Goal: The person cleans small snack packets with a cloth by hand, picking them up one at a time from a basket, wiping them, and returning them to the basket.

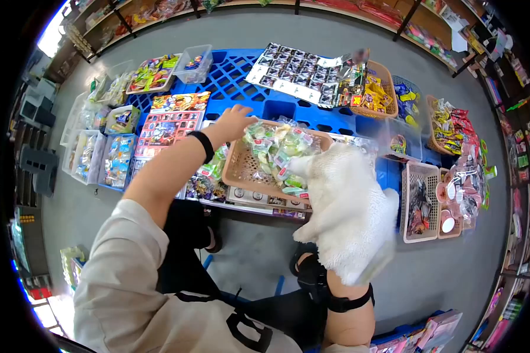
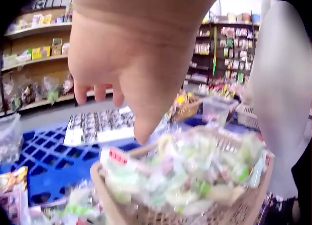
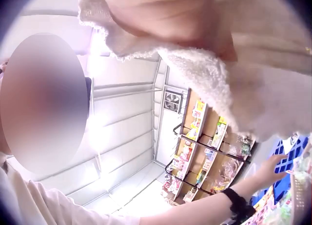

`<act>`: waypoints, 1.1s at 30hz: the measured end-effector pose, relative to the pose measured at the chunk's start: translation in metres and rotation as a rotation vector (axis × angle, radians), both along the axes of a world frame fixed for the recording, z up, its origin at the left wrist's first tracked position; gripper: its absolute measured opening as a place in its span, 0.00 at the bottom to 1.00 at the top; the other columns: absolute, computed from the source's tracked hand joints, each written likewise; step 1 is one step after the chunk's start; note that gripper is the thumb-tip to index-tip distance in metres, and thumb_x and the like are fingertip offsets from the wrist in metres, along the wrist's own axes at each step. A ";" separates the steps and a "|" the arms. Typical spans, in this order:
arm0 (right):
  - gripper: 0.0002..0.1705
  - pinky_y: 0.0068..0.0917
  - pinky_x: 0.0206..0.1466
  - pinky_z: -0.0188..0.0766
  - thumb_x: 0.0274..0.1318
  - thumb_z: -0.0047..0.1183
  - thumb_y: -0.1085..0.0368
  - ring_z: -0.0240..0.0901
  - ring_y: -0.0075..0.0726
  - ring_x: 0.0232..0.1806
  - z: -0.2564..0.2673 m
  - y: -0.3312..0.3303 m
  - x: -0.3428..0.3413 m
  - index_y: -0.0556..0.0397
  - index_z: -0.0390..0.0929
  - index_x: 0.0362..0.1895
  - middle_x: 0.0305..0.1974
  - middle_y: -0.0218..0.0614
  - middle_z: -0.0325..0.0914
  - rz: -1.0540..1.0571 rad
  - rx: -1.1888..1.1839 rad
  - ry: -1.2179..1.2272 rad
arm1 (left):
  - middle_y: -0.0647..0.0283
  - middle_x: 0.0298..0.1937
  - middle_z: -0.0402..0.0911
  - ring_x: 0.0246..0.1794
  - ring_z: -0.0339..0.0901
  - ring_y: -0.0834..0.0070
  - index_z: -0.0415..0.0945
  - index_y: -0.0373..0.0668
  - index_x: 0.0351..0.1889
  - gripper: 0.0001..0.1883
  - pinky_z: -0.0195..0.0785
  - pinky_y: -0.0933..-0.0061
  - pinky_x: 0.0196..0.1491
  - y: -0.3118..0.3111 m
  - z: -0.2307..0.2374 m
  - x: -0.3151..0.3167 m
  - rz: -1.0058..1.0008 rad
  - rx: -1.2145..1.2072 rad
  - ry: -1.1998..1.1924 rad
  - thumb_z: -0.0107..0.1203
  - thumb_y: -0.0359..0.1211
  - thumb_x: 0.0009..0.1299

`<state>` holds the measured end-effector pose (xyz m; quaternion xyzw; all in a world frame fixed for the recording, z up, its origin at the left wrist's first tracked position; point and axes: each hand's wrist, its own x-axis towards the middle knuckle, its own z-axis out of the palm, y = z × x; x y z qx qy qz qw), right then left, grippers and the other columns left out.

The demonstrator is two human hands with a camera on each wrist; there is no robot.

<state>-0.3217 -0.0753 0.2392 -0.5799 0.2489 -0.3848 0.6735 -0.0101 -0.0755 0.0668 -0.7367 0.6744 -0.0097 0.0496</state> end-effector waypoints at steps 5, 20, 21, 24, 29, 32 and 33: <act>0.12 0.24 0.37 0.67 0.48 0.44 0.73 0.67 0.33 0.35 0.013 -0.011 0.004 0.65 0.68 0.39 0.36 0.41 0.69 0.001 -0.118 0.231 | 0.66 0.53 0.66 0.58 0.56 0.63 0.73 0.55 0.42 0.15 0.50 0.52 0.58 0.002 -0.049 0.005 -0.064 -0.072 -0.186 0.51 0.31 0.56; 0.20 0.21 0.50 0.59 0.47 0.44 0.72 0.61 0.28 0.47 -0.015 0.008 0.038 0.60 0.61 0.48 0.45 0.42 0.64 -0.033 -0.354 0.309 | 0.59 0.31 0.73 0.30 0.69 0.79 0.64 0.37 0.44 0.13 0.64 0.75 0.33 0.078 0.109 -0.051 0.440 -0.462 1.193 0.43 0.33 0.64; 0.18 0.22 0.50 0.60 0.47 0.44 0.71 0.61 0.29 0.46 -0.017 0.015 0.048 0.59 0.62 0.46 0.43 0.41 0.64 -0.057 -0.400 0.299 | 0.59 0.31 0.73 0.30 0.69 0.79 0.64 0.37 0.44 0.13 0.64 0.75 0.33 0.084 0.113 -0.067 0.443 -0.469 1.194 0.43 0.33 0.64; 0.13 0.26 0.48 0.62 0.46 0.44 0.69 0.62 0.31 0.43 -0.029 0.032 0.076 0.57 0.64 0.39 0.38 0.39 0.65 -0.139 -0.533 0.276 | 0.63 0.39 0.71 0.38 0.66 0.82 0.59 0.36 0.53 0.16 0.61 0.81 0.41 0.087 0.120 -0.113 0.371 -0.587 1.776 0.38 0.28 0.67; 0.19 0.28 0.53 0.54 0.42 0.49 0.65 0.59 0.41 0.46 -0.030 0.016 0.097 0.59 0.63 0.40 0.39 0.42 0.63 -0.180 -1.147 0.750 | 0.63 0.45 0.71 0.45 0.66 0.81 0.63 0.35 0.52 0.15 0.59 0.79 0.48 0.089 0.123 -0.121 0.191 -0.492 1.890 0.36 0.27 0.69; 0.25 0.33 0.48 0.57 0.35 0.53 0.64 0.59 0.47 0.43 -0.088 -0.003 0.100 0.58 0.63 0.42 0.38 0.44 0.63 -0.218 -0.871 0.461 | 0.63 0.45 0.72 0.44 0.66 0.81 0.63 0.35 0.52 0.15 0.60 0.80 0.47 0.090 0.126 -0.110 0.069 -0.455 1.632 0.37 0.27 0.68; 0.25 0.34 0.47 0.57 0.35 0.54 0.64 0.59 0.48 0.43 -0.102 -0.007 0.098 0.58 0.64 0.41 0.38 0.44 0.63 -0.237 -0.789 0.357 | 0.63 0.45 0.72 0.44 0.66 0.81 0.63 0.35 0.52 0.15 0.60 0.80 0.47 0.088 0.124 -0.107 0.073 -0.455 1.640 0.37 0.27 0.68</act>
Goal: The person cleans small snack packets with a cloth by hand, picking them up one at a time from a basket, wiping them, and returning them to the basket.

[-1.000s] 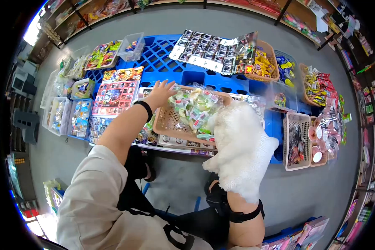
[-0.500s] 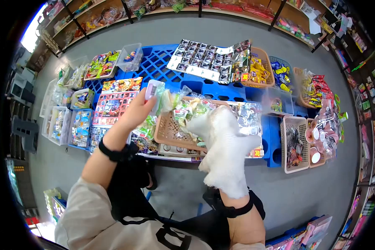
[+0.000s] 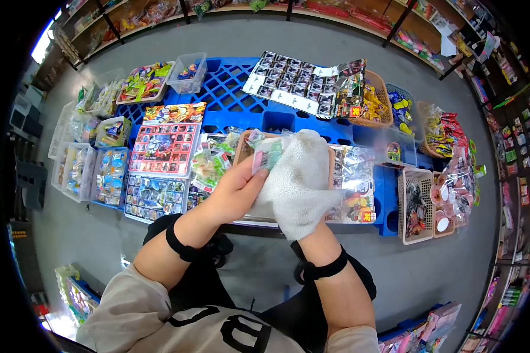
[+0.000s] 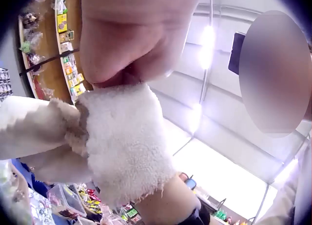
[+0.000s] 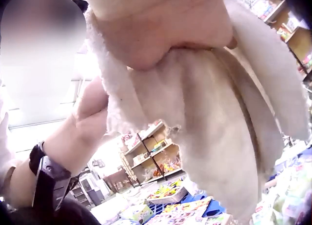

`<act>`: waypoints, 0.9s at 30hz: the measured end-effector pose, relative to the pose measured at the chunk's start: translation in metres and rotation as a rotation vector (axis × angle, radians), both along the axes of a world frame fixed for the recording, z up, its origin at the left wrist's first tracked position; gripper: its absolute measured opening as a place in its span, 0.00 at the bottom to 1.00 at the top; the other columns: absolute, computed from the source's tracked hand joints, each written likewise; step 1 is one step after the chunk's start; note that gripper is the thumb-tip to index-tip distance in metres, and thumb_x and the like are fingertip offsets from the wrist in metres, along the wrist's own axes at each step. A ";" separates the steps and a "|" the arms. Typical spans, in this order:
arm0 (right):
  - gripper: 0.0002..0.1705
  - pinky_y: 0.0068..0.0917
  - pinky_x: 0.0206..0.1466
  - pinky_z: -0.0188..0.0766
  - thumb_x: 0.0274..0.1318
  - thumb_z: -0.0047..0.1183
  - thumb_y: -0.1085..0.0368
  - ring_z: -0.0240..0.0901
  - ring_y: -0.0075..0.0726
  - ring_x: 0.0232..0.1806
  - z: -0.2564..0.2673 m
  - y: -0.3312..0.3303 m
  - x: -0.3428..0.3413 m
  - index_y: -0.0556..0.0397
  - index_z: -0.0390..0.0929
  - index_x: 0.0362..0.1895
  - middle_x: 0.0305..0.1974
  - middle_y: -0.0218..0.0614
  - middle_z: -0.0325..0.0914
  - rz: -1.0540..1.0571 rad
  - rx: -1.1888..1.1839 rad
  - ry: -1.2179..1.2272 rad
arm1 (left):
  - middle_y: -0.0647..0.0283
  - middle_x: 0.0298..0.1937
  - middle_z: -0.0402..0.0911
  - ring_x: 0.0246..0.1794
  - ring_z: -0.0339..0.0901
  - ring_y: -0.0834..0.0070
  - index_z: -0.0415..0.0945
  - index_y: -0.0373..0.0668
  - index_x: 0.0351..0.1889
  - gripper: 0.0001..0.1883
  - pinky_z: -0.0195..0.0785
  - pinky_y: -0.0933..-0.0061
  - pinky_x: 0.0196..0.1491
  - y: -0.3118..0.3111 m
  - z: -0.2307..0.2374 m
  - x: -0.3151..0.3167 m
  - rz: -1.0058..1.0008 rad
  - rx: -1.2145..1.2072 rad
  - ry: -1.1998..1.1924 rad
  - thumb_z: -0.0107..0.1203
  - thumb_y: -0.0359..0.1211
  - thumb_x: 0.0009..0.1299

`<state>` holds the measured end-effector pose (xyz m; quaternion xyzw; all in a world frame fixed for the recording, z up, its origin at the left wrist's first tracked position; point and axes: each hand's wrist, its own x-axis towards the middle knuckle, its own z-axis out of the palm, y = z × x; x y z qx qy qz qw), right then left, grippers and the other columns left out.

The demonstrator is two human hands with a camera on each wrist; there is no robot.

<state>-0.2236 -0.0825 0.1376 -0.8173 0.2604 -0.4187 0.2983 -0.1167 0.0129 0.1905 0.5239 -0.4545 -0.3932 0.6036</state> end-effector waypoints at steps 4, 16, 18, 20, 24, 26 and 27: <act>0.28 0.31 0.53 0.54 0.38 0.55 0.64 0.58 0.43 0.46 0.027 -0.004 -0.005 0.58 0.62 0.47 0.44 0.42 0.62 0.083 -0.224 0.359 | 0.56 0.36 0.74 0.36 0.70 0.77 0.63 0.37 0.51 0.15 0.63 0.75 0.40 -0.002 -0.008 0.017 -0.136 0.063 -0.136 0.36 0.27 0.67; 0.25 0.32 0.44 0.63 0.36 0.56 0.61 0.65 0.41 0.40 0.025 0.013 -0.002 0.52 0.67 0.44 0.38 0.39 0.68 0.199 -0.250 0.425 | 0.67 0.25 0.73 0.26 0.63 0.86 0.70 0.38 0.42 0.11 0.62 0.79 0.32 0.005 -0.002 0.040 -0.228 0.252 -0.283 0.43 0.33 0.67; 0.17 0.29 0.36 0.64 0.34 0.56 0.61 0.67 0.38 0.31 0.073 0.024 0.011 0.53 0.72 0.33 0.28 0.34 0.68 0.179 -0.255 0.546 | 0.68 0.23 0.73 0.24 0.63 0.86 0.71 0.38 0.41 0.11 0.61 0.79 0.30 0.006 -0.003 0.046 -0.258 0.272 -0.386 0.44 0.34 0.67; 0.17 0.28 0.33 0.65 0.33 0.57 0.61 0.68 0.36 0.29 0.056 0.013 0.007 0.53 0.73 0.32 0.27 0.33 0.70 0.142 -0.098 0.289 | 0.66 0.20 0.71 0.22 0.62 0.84 0.71 0.37 0.37 0.10 0.60 0.79 0.28 0.008 -0.009 0.049 -0.290 0.221 -0.433 0.44 0.35 0.67; 0.19 0.22 0.29 0.65 0.28 0.59 0.61 0.71 0.31 0.27 0.112 0.004 0.012 0.54 0.76 0.30 0.26 0.32 0.74 0.181 0.319 0.410 | 0.63 0.19 0.69 0.21 0.62 0.83 0.71 0.37 0.34 0.11 0.58 0.78 0.26 0.010 -0.017 0.049 -0.158 0.151 -0.318 0.44 0.36 0.67; 0.18 0.18 0.29 0.65 0.27 0.59 0.61 0.72 0.29 0.27 0.102 -0.005 0.017 0.54 0.77 0.29 0.26 0.33 0.75 0.353 0.710 0.368 | 0.60 0.20 0.69 0.21 0.63 0.80 0.71 0.37 0.34 0.11 0.60 0.77 0.27 0.009 -0.010 0.052 -0.217 0.267 -0.209 0.44 0.36 0.67; 0.17 0.18 0.29 0.65 0.29 0.58 0.62 0.71 0.25 0.25 0.096 0.002 0.023 0.55 0.76 0.29 0.24 0.32 0.74 0.356 0.380 0.341 | 0.60 0.20 0.69 0.21 0.63 0.80 0.71 0.37 0.34 0.11 0.60 0.77 0.27 0.008 -0.005 0.052 -0.217 0.267 -0.207 0.44 0.36 0.67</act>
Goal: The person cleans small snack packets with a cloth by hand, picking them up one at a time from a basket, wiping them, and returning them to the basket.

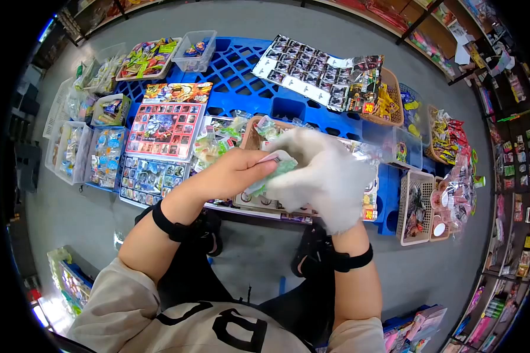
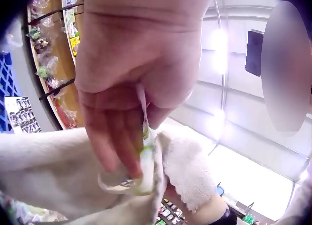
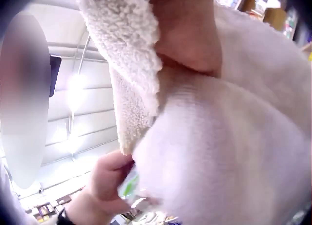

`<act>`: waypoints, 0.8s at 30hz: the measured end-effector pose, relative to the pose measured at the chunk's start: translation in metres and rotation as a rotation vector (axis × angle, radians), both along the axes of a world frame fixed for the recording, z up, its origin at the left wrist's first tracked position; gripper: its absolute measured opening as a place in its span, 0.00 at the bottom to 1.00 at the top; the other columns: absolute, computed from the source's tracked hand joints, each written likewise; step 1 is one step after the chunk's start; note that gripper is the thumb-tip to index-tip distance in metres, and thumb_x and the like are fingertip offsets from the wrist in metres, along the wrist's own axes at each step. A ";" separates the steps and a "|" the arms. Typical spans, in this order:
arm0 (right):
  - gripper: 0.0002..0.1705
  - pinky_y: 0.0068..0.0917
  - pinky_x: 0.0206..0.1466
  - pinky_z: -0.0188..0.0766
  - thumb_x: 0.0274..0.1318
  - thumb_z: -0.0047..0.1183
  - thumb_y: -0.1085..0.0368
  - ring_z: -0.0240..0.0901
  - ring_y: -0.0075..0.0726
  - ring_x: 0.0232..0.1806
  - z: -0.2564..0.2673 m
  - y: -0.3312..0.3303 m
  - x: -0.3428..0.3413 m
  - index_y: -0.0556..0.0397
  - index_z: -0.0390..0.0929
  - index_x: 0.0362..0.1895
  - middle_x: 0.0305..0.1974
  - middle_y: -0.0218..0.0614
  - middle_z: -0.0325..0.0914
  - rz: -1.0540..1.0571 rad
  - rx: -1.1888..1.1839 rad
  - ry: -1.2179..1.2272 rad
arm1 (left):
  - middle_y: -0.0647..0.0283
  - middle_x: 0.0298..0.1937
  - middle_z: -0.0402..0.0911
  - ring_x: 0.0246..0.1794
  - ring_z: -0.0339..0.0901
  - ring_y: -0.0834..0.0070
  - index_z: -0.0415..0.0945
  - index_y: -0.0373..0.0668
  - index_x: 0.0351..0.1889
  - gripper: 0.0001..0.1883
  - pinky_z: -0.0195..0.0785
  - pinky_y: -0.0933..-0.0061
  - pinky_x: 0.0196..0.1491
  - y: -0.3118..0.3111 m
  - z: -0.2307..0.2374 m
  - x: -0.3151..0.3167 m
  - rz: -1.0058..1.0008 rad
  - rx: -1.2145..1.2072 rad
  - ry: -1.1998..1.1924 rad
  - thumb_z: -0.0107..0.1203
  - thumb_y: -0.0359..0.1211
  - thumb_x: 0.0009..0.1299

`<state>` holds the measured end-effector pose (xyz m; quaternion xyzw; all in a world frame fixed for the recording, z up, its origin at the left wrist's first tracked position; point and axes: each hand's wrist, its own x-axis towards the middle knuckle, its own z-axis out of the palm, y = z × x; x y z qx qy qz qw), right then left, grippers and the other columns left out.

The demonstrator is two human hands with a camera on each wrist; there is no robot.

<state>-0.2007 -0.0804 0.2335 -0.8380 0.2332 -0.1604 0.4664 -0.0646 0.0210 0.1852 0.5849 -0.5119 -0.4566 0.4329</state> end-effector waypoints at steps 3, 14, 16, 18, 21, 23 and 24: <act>0.17 0.19 0.29 0.64 0.32 0.56 0.63 0.69 0.28 0.25 -0.018 0.012 0.001 0.58 0.74 0.30 0.23 0.34 0.71 0.032 -0.674 0.052 | 0.56 0.24 0.73 0.21 0.68 0.71 0.72 0.37 0.35 0.10 0.62 0.74 0.29 -0.006 0.002 -0.008 -0.026 0.005 -0.185 0.44 0.35 0.66; 0.28 0.36 0.44 0.63 0.33 0.54 0.60 0.65 0.52 0.40 -0.047 0.019 -0.014 0.59 0.67 0.43 0.34 0.45 0.69 0.051 -0.827 -0.044 | 0.49 0.17 0.71 0.20 0.71 0.52 0.70 0.37 0.28 0.10 0.62 0.60 0.23 -0.011 -0.006 -0.034 0.564 -0.315 -0.351 0.47 0.35 0.63; 0.31 0.34 0.46 0.63 0.33 0.54 0.59 0.65 0.52 0.41 -0.053 0.018 -0.018 0.60 0.64 0.46 0.35 0.46 0.69 0.022 -0.874 -0.058 | 0.49 0.17 0.71 0.20 0.71 0.52 0.70 0.38 0.28 0.10 0.62 0.60 0.23 -0.011 -0.007 -0.034 0.570 -0.320 -0.342 0.47 0.35 0.63; 0.29 0.33 0.44 0.64 0.33 0.55 0.59 0.66 0.52 0.41 -0.055 0.018 -0.020 0.60 0.65 0.43 0.36 0.47 0.69 0.034 -0.657 -0.046 | 0.53 0.19 0.71 0.19 0.70 0.59 0.70 0.37 0.28 0.08 0.61 0.70 0.23 -0.010 -0.003 -0.033 0.484 -0.296 -0.314 0.46 0.32 0.65; 0.28 0.32 0.44 0.64 0.33 0.54 0.58 0.67 0.48 0.40 -0.027 0.017 -0.012 0.58 0.66 0.43 0.36 0.45 0.70 0.113 -0.615 0.247 | 0.54 0.21 0.73 0.21 0.71 0.59 0.69 0.38 0.31 0.07 0.62 0.71 0.25 -0.011 -0.003 -0.029 0.470 -0.195 -0.280 0.46 0.32 0.65; 0.27 0.31 0.43 0.64 0.34 0.54 0.57 0.67 0.44 0.40 -0.004 0.017 -0.006 0.56 0.67 0.42 0.36 0.43 0.71 0.180 -0.562 0.548 | 0.53 0.22 0.73 0.22 0.72 0.59 0.69 0.38 0.33 0.07 0.63 0.71 0.26 -0.012 -0.002 -0.034 0.413 -0.193 -0.251 0.47 0.32 0.64; 0.27 0.30 0.43 0.63 0.34 0.54 0.56 0.68 0.42 0.40 0.000 0.019 -0.004 0.55 0.68 0.41 0.36 0.42 0.71 0.216 -0.529 0.695 | 0.53 0.23 0.74 0.23 0.73 0.59 0.68 0.38 0.35 0.07 0.63 0.71 0.28 -0.011 -0.002 -0.037 0.363 -0.186 -0.231 0.47 0.32 0.64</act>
